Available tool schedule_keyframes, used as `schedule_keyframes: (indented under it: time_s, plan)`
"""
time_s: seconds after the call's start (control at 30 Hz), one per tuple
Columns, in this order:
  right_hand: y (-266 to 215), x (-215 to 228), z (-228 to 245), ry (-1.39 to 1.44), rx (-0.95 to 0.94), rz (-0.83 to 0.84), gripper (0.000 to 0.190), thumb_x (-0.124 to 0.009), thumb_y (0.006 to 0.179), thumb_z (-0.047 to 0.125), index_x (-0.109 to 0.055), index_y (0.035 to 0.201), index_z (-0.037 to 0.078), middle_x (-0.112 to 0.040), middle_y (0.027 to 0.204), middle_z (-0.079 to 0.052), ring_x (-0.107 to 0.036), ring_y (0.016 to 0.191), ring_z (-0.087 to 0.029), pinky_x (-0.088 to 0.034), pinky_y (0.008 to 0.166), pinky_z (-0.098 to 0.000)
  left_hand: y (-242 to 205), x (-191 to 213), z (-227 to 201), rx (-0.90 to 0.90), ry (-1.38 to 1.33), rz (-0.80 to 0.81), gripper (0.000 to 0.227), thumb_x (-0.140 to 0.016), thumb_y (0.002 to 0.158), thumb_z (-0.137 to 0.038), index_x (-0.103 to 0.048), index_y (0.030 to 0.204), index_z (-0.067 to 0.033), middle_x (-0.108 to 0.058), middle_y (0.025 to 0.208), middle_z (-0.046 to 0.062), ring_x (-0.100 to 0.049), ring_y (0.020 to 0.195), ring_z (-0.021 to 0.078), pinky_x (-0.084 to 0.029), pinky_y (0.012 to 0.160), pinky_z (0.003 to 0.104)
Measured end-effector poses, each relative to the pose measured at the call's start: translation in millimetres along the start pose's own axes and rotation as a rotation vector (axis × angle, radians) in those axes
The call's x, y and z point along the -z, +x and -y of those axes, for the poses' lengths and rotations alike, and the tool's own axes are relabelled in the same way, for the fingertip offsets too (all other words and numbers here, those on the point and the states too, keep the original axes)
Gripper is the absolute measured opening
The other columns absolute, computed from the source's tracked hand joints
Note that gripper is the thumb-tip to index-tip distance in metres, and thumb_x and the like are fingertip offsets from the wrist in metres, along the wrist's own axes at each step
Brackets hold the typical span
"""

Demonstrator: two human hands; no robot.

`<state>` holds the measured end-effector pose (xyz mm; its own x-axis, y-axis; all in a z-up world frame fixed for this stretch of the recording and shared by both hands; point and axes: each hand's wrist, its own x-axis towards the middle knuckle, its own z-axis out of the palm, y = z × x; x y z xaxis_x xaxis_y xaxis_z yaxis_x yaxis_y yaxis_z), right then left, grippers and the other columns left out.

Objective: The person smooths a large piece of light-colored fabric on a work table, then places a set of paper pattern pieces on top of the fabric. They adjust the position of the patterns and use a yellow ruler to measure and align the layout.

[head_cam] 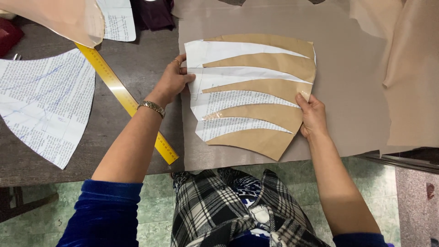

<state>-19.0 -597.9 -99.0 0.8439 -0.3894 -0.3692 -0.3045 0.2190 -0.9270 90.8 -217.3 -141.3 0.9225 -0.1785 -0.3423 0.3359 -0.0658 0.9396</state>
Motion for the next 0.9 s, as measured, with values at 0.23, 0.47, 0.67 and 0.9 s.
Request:
schedule_keyframes:
  time_s: [0.23,0.47,0.67,0.9]
  plan:
    - [2,1,-6,-0.002,-0.015,-0.009,0.018,-0.069,0.092,0.018,-0.064,0.103,0.005,-0.069,0.080,-0.010,-0.072,0.065,-0.023,-0.061,0.056,-0.0333,-17,-5,-20,-0.006,0.007,0.015,0.064,-0.059,0.087,0.004,-0.037,0.145,-0.0101,-0.069,0.109,0.018,-0.068,0.098,0.0271,-0.059,0.081,0.041]
    - [5,3,-9,-0.012,-0.023,-0.010,0.019,-0.069,0.091,0.018,-0.063,0.102,0.004,-0.069,0.079,-0.011,-0.071,0.064,-0.023,-0.061,0.056,-0.0346,-15,-4,-18,0.011,-0.027,0.032,0.067,-0.058,0.087,0.005,-0.033,0.147,-0.0078,-0.067,0.112,0.020,-0.067,0.100,0.0288,-0.058,0.084,0.042]
    - [4,2,-10,-0.011,-0.018,-0.013,0.019,-0.070,0.091,0.018,-0.063,0.102,0.004,-0.069,0.080,-0.012,-0.071,0.064,-0.024,-0.061,0.056,-0.0348,-11,-4,-12,0.006,-0.025,0.030,0.068,-0.059,0.086,0.005,-0.033,0.148,-0.0078,-0.066,0.112,0.021,-0.066,0.100,0.0301,-0.057,0.083,0.043]
    - [10,7,-17,-0.018,-0.031,0.005,0.021,-0.071,0.091,0.021,-0.064,0.102,0.004,-0.069,0.080,-0.012,-0.071,0.064,-0.023,-0.060,0.056,-0.0336,-11,-6,-12,0.008,-0.018,0.020,0.068,-0.060,0.085,0.005,-0.034,0.147,-0.0085,-0.067,0.109,0.019,-0.067,0.096,0.0284,-0.059,0.081,0.041]
